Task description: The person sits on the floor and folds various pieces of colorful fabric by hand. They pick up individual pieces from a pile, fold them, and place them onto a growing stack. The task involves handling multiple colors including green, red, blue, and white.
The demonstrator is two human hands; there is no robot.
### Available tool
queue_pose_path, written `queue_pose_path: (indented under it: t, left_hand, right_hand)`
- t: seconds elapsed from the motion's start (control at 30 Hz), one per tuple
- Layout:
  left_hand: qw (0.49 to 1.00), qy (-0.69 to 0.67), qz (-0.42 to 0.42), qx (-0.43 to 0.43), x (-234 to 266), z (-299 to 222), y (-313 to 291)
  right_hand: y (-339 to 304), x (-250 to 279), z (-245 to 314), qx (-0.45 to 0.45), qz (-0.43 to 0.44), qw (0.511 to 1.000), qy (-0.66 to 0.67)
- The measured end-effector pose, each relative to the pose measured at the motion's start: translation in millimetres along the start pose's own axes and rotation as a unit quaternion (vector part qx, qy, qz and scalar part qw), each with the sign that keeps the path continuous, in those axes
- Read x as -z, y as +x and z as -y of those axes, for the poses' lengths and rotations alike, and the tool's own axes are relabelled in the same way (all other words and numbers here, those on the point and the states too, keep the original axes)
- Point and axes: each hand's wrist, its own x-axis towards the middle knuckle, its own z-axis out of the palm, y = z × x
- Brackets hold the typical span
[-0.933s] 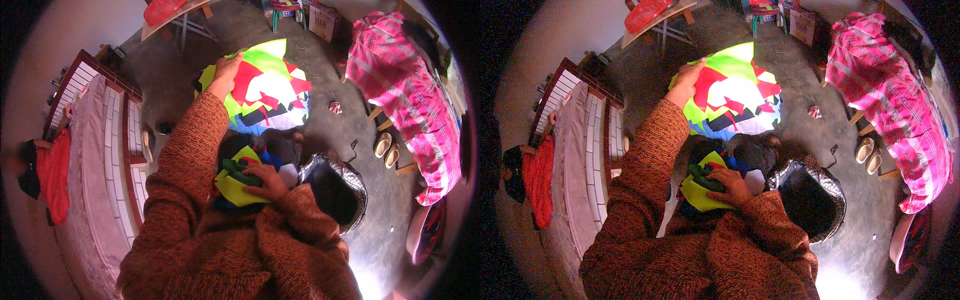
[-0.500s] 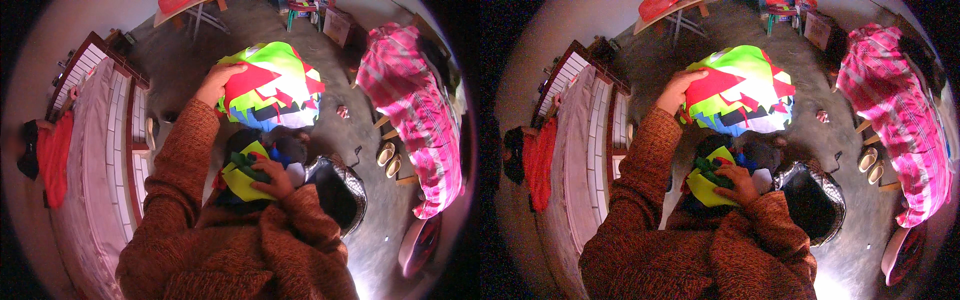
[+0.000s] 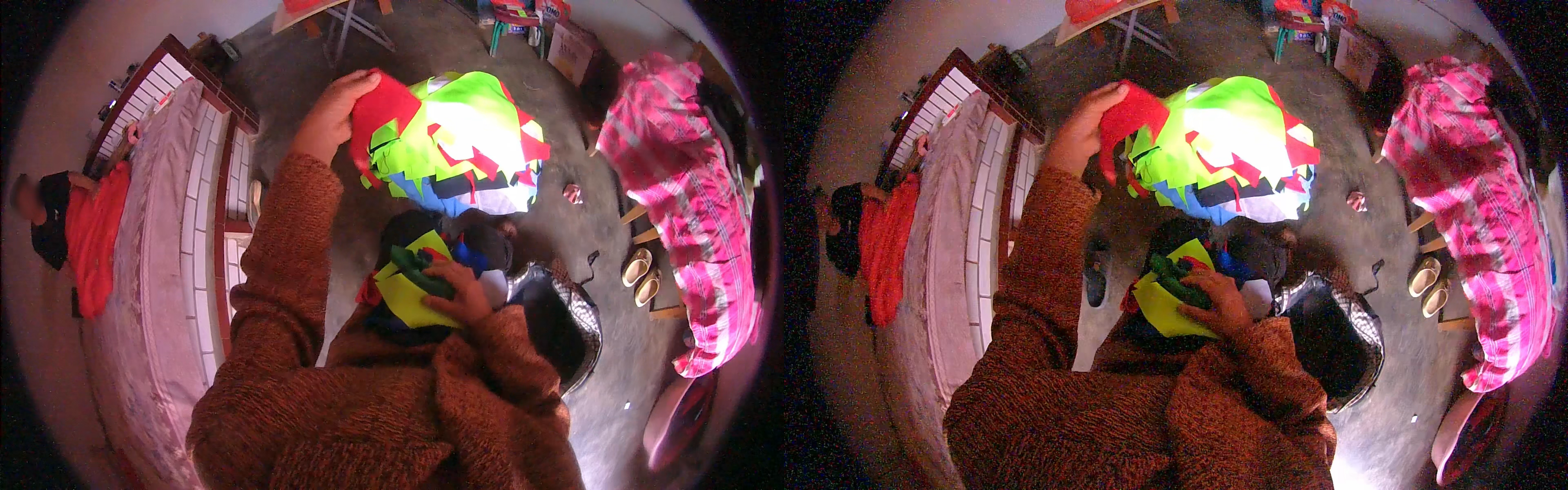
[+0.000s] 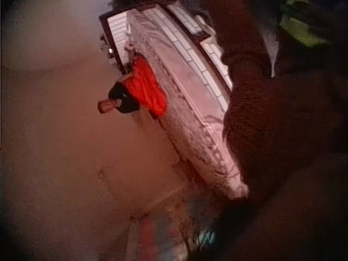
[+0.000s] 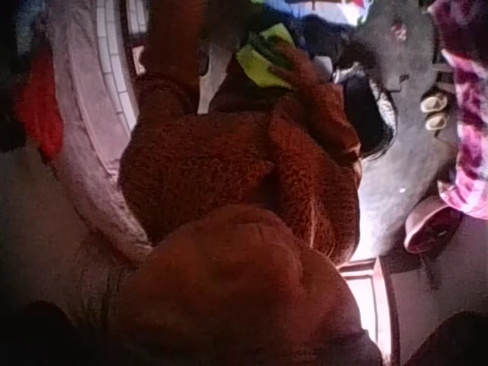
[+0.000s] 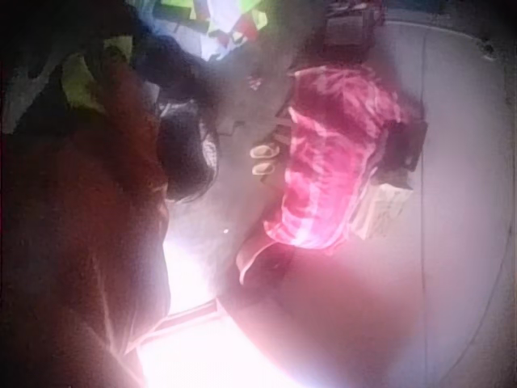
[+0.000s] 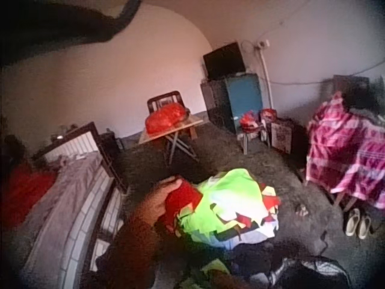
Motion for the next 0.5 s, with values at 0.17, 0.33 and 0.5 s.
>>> queue_pose_path:
  t: [0.17, 0.33, 0.5]
  left_hand:
    - [0.989, -0.07, -0.008, -0.129, -26.6, -9.0, 57.0]
    - [0.988, -0.082, -0.089, -0.099, -18.0, 39.1, 91.6]
    - [0.973, 0.015, -0.229, -0.006, -39.1, 87.8, 64.5]
  right_hand:
    - [-2.7, 0.8, -1.3, 0.002, -0.002, 1.0, -0.02]
    - [-2.0, 2.7, -0.4, 0.003, 0.003, 1.0, -0.012]
    - [-4.3, 1.4, -3.2, 0.012, -0.013, 1.0, -0.02]
